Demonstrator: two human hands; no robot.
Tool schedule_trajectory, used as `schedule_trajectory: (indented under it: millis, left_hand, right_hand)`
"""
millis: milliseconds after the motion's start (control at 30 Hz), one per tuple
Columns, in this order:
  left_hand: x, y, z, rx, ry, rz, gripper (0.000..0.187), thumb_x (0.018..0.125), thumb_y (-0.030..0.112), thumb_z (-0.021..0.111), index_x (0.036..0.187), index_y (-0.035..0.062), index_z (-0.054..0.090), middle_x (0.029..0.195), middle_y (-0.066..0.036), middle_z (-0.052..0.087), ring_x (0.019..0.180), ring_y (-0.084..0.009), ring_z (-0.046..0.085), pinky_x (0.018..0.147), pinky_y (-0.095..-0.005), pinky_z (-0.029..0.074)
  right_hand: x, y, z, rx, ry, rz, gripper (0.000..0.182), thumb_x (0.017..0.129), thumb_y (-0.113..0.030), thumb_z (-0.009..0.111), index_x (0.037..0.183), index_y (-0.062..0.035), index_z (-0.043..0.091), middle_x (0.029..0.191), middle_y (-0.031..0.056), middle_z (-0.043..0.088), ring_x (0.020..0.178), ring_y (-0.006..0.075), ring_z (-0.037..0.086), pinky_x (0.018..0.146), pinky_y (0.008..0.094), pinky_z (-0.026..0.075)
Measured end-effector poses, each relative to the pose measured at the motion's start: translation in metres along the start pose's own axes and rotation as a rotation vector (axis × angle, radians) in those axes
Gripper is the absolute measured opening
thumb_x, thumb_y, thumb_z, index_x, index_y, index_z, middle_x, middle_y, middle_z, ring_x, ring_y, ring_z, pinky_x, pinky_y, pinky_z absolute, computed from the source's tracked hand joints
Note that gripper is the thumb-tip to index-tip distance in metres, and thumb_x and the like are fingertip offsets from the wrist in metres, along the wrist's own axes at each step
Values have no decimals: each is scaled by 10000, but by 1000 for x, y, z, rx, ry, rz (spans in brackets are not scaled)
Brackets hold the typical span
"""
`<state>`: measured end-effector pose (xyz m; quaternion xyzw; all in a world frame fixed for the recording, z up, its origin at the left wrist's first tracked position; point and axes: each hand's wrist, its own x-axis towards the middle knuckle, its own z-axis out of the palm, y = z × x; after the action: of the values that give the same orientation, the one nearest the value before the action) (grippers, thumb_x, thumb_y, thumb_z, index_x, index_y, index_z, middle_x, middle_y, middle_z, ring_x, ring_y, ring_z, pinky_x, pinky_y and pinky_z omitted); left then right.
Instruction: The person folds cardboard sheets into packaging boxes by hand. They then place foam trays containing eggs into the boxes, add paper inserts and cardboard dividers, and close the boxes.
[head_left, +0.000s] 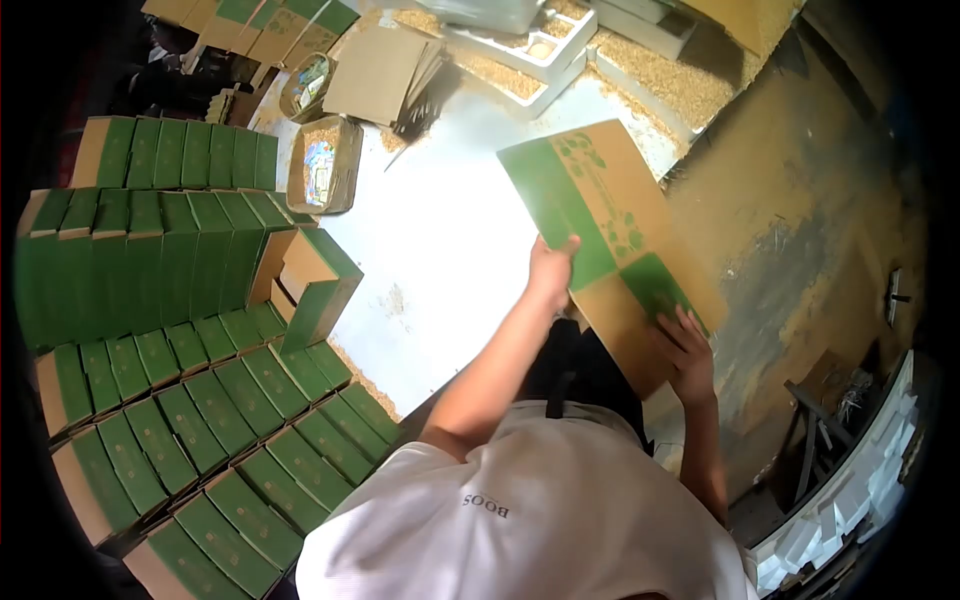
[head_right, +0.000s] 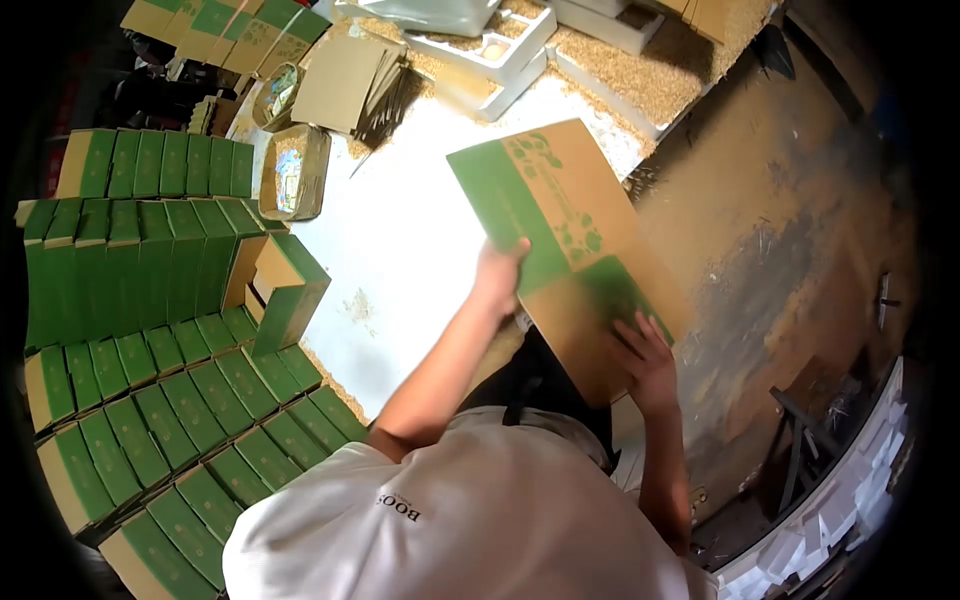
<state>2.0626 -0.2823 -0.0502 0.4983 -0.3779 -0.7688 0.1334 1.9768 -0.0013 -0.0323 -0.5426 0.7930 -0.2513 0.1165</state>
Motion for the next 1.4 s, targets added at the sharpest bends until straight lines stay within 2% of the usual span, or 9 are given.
schedule_trajectory:
  millis: [200, 300, 467, 633, 833, 900, 1033, 1167, 1400]
  left_hand:
    - [-103, 0, -21, -94, -168, 59, 471, 946, -6, 586, 1397, 2, 450, 1277, -128, 598, 1183, -209, 569, 1034, -329, 422]
    - [-126, 21, -60, -234, -74, 37, 454, 970, 11, 530, 1405, 57, 409, 1237, -110, 589, 997, -159, 633, 673, -280, 551]
    - [-148, 47, -108, -400, 88, 282, 589, 1030, 254, 586, 1512, 69, 303, 1478, -99, 440, 1353, -257, 427, 1119, -420, 367]
    - [-114, 35, -162, -165, 379, 638, 989, 914, 197, 712, 1585, 31, 4, 1561, -201, 221, 1427, -326, 285, 1198, -431, 235]
    - [-89, 47, -180, 417, 855, 762, 1179, 790, 261, 821, 1576, -12, -15, 1569, -313, 76, 1435, -466, 201, 1197, -491, 205]
    - [-81, 59, -167, 432, 923, 761, 1159, 774, 295, 843, 1583, 7, 64, 1572, -318, 42, 1423, -496, 211, 1179, -516, 241]
    - [-59, 88, -127, 446, 955, 746, 1014, 797, 329, 832, 1566, 59, 227, 1576, -321, 4, 1407, -529, 230, 1159, -536, 284]
    - [-30, 103, -99, 428, 979, 745, 914, 850, 326, 778, 1561, 87, 254, 1574, -324, 3, 1401, -545, 224, 1157, -565, 271]
    - [-40, 97, -90, 390, 1027, 759, 725, 934, 254, 647, 1548, 85, 302, 1576, -303, 26, 1399, -528, 236, 1163, -561, 262]
  right_hand:
    - [-48, -27, -51, 15, 88, 151, 276, 796, -37, 642, 1042, -70, 763, 1220, 86, 695, 1260, 322, 593, 1098, 499, 423]
    - [-20, -44, -37, 84, 99, 91, 286, 823, -64, 621, 1080, -77, 747, 1218, 105, 694, 1236, 328, 603, 1099, 493, 432]
    - [46, -72, -19, 373, 17, -76, 335, 814, -62, 659, 1141, -58, 732, 1214, 130, 709, 1224, 341, 622, 1092, 479, 446]
    - [101, -85, 12, 705, -226, -141, 424, 783, 11, 726, 1205, -29, 706, 1233, 164, 698, 1214, 305, 634, 1060, 365, 463]
    - [177, -53, 30, 707, -779, -189, 736, 819, -235, 832, 1440, -20, 502, 1384, 144, 593, 1308, 243, 536, 1106, 353, 402]
    - [218, -48, 6, 1015, -1148, -175, 1085, 762, -479, 863, 1572, -34, 293, 1593, 114, 349, 1467, 227, 319, 1203, 354, 224]
    - [304, -79, -34, 1187, -1336, -133, 1141, 800, -718, 687, 1591, -31, 234, 1631, 128, 270, 1504, 229, 254, 1218, 359, 175]
    - [348, -131, -28, 590, -1094, -277, 558, 1067, -378, 469, 1519, -57, 408, 1470, 166, 515, 1315, 231, 512, 1096, 331, 387]
    - [363, -121, -8, 544, -1074, -382, 393, 1063, -276, 468, 1384, -73, 567, 1244, 181, 669, 1146, 286, 627, 1016, 369, 462]
